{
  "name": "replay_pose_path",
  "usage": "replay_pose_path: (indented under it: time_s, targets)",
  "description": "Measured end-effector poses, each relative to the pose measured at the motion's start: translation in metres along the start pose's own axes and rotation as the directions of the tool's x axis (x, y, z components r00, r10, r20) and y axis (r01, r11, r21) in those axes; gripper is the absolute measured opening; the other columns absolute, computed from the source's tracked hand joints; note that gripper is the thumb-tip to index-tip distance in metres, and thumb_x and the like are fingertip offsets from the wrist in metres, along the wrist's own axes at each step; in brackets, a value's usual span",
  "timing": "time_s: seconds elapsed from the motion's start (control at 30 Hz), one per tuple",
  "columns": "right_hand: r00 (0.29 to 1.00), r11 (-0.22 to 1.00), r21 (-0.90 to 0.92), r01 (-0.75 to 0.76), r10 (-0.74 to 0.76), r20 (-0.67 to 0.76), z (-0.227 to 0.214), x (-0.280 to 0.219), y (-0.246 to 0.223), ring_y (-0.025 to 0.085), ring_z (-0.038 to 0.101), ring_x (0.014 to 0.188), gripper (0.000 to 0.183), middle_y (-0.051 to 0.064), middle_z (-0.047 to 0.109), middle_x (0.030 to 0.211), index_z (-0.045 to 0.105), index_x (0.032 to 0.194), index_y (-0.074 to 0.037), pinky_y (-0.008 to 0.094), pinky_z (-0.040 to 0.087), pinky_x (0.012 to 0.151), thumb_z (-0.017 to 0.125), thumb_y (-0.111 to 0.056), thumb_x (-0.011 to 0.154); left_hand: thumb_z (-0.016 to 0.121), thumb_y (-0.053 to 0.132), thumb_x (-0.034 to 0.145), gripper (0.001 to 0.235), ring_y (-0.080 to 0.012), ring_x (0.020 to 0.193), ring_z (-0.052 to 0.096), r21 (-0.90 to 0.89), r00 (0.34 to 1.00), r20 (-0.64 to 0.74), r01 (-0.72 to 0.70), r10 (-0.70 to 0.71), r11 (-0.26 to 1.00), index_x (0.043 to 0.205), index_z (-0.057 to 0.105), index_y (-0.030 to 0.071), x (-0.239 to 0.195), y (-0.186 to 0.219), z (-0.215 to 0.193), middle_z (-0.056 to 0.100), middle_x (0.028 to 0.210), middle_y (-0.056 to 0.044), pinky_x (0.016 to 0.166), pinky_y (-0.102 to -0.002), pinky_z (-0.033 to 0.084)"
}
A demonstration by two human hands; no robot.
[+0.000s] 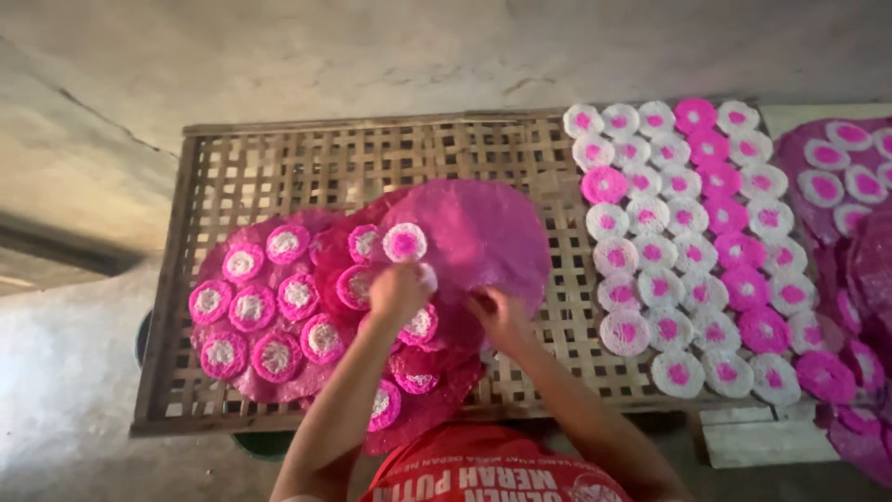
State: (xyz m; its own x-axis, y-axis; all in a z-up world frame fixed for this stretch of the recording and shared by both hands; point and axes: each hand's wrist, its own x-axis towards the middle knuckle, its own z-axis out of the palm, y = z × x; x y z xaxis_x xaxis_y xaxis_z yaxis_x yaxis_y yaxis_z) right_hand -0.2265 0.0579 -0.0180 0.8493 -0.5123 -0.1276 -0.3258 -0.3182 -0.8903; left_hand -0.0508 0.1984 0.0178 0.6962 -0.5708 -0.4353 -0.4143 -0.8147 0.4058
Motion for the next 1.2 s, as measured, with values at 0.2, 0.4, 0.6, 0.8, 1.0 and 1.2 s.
replay_pose_path:
  time_s: [0.2,0.4,0.6,0.8,1.0,1.2]
  targets:
    - [0.863,0.795,0.35,-0.496,0.404,0.303,0.033,0.049,0.023,0.015,0.068,0.076,0.028,0.011,0.076,0.097,0.074,0.117,-0.007,0.026,0.055,0.069,0.064,-0.027,0.101,0.089,0.026,0.07,0.075,-0.0326,0.116,0.051,-0.056,0.937,-0.275,-0.241,0.217,0.969,0.131,0.049,0.006,-0.053,0.02,0.037,0.055,0.125,-0.018,0.099,-0.048,0.049]
    - [0.943,0.843,0.425,-0.331,0.279,0.182,0.016,0.042,0.045,0.011,0.073,0.09,0.035,0.004,0.08,0.102,0.079,0.114,-0.004,0.021,0.057,0.078,0.068,-0.029,0.093,0.076,0.023,0.087,0.068,-0.0297,0.133,0.051,-0.081,0.98,-0.16,-0.132,0.118,0.988,0.148,0.046,0.021,-0.07,-0.034,0.04,0.055,0.143,-0.007,0.107,-0.06,0.042]
    - [0.869,0.89,-0.027,-0.454,0.45,0.208,0.04,0.036,0.011,0.021,0.059,0.075,0.041,0.004,0.074,0.097,0.072,0.119,-0.013,0.033,0.045,0.067,0.063,-0.047,0.098,0.07,0.019,0.092,0.052,-0.0201,0.118,0.066,0.017,0.936,-0.212,-0.285,0.282,0.958,0.141,0.054,0.026,-0.061,-0.034,0.04,0.069,0.128,0.0,0.111,-0.059,0.045]
    - [0.94,0.895,0.294,-0.336,0.34,0.04,0.025,0.029,0.038,0.015,0.066,0.092,0.034,0.014,0.074,0.112,0.073,0.117,-0.005,0.032,0.054,0.083,0.077,-0.028,0.092,0.067,0.023,0.095,0.061,-0.0224,0.104,0.071,-0.199,0.993,0.121,0.011,0.014,0.98,0.151,0.043,0.027,-0.054,-0.031,0.02,0.065,0.129,-0.005,0.084,-0.046,0.065]
    - [0.968,0.972,0.107,-0.209,0.191,0.161,0.037,0.034,0.048,0.02,0.066,0.104,0.034,0.009,0.068,0.125,0.064,0.131,-0.014,0.041,0.051,0.099,0.062,-0.02,0.098,0.067,0.02,0.094,0.053,-0.0226,0.106,0.071,-0.11,0.949,0.05,-0.304,0.311,0.946,0.144,0.051,0.024,-0.033,-0.037,0.028,0.067,0.131,-0.007,0.087,-0.042,0.062]
    - [0.958,0.969,0.018,-0.245,0.239,0.161,0.043,0.035,0.016,0.024,0.071,0.105,0.029,0.013,0.074,0.115,0.069,0.117,-0.004,0.041,0.055,0.1,0.067,-0.024,0.097,0.063,0.014,0.096,0.05,-0.0199,0.093,0.075,-0.231,0.957,0.122,-0.23,0.262,0.945,0.143,0.053,0.022,-0.04,-0.032,0.024,0.069,0.128,-0.005,0.079,-0.034,0.066]
